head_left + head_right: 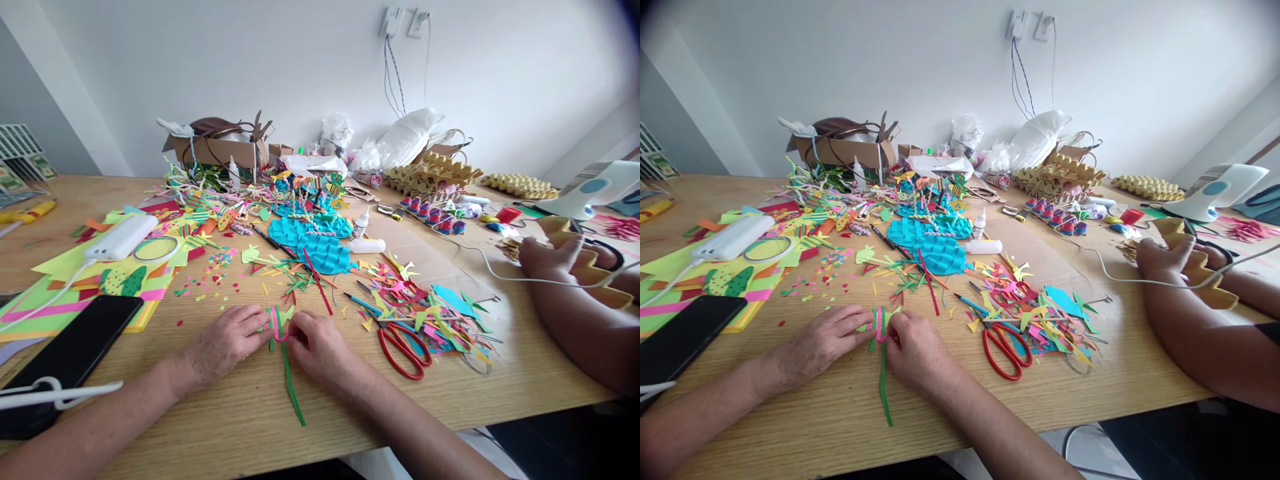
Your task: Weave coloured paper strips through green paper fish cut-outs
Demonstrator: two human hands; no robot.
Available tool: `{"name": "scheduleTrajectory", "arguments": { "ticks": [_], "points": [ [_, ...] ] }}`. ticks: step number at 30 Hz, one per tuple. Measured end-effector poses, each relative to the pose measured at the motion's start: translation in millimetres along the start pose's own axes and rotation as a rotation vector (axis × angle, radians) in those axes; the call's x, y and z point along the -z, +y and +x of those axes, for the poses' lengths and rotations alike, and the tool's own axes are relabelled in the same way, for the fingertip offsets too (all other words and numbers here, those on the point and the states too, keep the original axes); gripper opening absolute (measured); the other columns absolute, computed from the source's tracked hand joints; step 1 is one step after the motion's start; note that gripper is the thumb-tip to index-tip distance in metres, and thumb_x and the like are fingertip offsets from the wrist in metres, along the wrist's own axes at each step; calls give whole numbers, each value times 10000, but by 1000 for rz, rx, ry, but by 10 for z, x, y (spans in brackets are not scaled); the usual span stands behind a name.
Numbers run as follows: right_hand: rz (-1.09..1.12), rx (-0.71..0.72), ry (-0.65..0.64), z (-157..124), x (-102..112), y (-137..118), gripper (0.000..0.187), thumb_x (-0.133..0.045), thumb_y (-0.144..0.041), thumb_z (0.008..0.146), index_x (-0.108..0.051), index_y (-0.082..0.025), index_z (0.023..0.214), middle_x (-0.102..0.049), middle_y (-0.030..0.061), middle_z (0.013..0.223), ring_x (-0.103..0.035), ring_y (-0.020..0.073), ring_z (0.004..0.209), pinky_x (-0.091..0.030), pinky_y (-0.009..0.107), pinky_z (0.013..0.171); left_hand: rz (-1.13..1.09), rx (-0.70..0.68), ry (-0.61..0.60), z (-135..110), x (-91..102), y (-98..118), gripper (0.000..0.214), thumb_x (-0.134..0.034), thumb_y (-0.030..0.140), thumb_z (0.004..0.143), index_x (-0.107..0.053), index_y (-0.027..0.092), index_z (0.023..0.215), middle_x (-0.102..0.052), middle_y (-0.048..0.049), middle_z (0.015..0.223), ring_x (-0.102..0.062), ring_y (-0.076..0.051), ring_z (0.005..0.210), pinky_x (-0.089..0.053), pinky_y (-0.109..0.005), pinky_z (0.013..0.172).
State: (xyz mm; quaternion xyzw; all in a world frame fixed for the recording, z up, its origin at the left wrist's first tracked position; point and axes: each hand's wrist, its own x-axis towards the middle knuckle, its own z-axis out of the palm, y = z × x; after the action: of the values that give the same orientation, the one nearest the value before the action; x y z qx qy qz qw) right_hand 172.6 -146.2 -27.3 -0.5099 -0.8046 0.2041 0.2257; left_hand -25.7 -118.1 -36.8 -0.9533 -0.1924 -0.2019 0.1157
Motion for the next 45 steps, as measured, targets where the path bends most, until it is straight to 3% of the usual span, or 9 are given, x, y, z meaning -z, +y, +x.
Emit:
{"name": "scheduleTrajectory", "arguments": {
  "ticks": [13, 23, 29, 33, 38, 41, 45],
  "points": [
    [-21, -17, -26, 7, 18, -8, 113, -484, -89, 751, -552, -163, 699, -589, 22, 707, -533, 123, 652, -333, 204, 572, 33, -16, -26, -45, -40, 16, 246, -450, 164, 886, -586, 152, 1092, -603, -97, 1116, -485, -216, 1062, -453, -349, 864],
    [-51, -3, -57, -14, 2, -29, 113, -486, -94, 779, -556, -170, 733, -594, 29, 730, -551, 137, 698, -361, 210, 617, 81, -61, 13, 7, 12, 42, 295, -339, 125, 917, -614, 117, 1022, -623, -81, 1095, -493, -218, 1042, -436, -332, 869],
    [85, -48, 140, -12, 124, 52, 163, -480, -39, 765, -491, -179, 682, -579, 3, 685, -543, 119, 651, -364, 199, 590, 133, -107, 15, 17, 5, 47, 279, -369, 80, 894, -618, 139, 1007, -630, -52, 1104, -508, -233, 1011, -431, -360, 843],
    [93, -46, 76, -69, 129, 56, 136, -507, -43, 752, -514, -176, 727, -590, 6, 734, -550, 112, 648, -378, 195, 582, 141, -88, 6, 3, 1, 46, 275, -375, 84, 895, -615, 139, 1018, -628, -57, 1109, -503, -226, 1023, -418, -354, 858],
    [-140, 125, -52, -134, 75, -77, 161, -583, -177, 756, -555, -167, 915, -588, 49, 896, -558, 160, 793, -406, 233, 660, 127, -76, 19, -9, -16, 41, 271, -364, 127, 914, -607, 130, 1033, -623, -83, 1097, -495, -223, 1038, -423, -354, 855],
    [-352, 216, -34, -100, 17, -99, 77, -513, -208, 827, -575, -173, 858, -585, 50, 843, -542, 174, 772, -391, 255, 644, 114, -77, 54, -4, -30, 45, 280, -346, 132, 922, -613, 110, 1002, -630, -91, 1068, -500, -218, 1022, -430, -346, 851],
    [-452, 249, -1, -36, -59, -46, 157, -460, -192, 871, -588, -177, 780, -584, 43, 786, -530, 163, 713, -362, 254, 602, 108, -72, 84, 23, -14, 56, 301, -322, 130, 930, -617, 100, 976, -641, -84, 1045, -513, -208, 994, -444, -331, 834]
  ]
}}
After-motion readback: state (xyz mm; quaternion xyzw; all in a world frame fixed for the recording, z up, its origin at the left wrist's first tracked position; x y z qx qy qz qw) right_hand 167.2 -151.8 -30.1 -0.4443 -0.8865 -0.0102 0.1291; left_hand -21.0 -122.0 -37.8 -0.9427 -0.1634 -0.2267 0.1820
